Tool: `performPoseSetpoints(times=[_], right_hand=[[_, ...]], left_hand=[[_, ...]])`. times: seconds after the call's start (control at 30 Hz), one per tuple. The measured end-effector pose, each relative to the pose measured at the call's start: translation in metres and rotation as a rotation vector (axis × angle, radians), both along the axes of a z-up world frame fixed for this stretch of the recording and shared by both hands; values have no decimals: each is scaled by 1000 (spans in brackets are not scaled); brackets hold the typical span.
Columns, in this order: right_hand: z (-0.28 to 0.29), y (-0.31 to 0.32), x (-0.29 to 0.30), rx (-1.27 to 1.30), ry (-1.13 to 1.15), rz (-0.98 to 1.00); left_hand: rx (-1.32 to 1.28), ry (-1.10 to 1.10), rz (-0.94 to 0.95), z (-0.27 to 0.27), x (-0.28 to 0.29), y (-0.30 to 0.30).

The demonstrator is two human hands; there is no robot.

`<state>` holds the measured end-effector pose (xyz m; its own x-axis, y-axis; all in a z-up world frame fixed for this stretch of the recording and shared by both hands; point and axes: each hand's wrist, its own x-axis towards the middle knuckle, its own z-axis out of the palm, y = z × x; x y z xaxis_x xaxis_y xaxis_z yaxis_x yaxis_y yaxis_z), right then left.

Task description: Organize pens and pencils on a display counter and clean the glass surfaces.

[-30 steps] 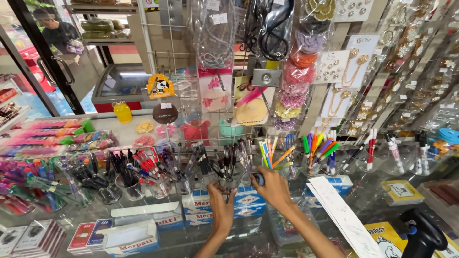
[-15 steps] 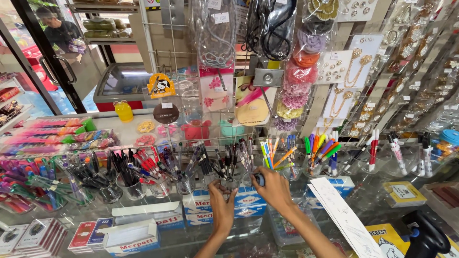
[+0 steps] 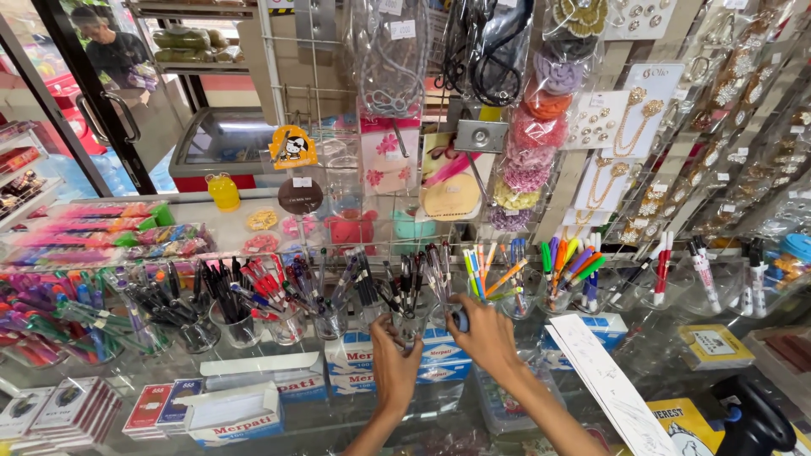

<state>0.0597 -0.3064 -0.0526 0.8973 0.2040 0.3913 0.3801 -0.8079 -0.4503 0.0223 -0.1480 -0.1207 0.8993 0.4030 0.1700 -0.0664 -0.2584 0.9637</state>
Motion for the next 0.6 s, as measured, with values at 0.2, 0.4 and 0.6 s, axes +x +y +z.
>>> performPoseSetpoints(times=[0.2,0.4,0.6], right_hand=[[3,10,-11,-22,-112,-31],[-3,24,-28,87,-169,154],[-28,27,-26,74,-118,175]], left_hand=[[71,-22,66,10,-10,-1],[28,-88,171,-9,-3,2],[-45,-59,412,-15,11,17]])
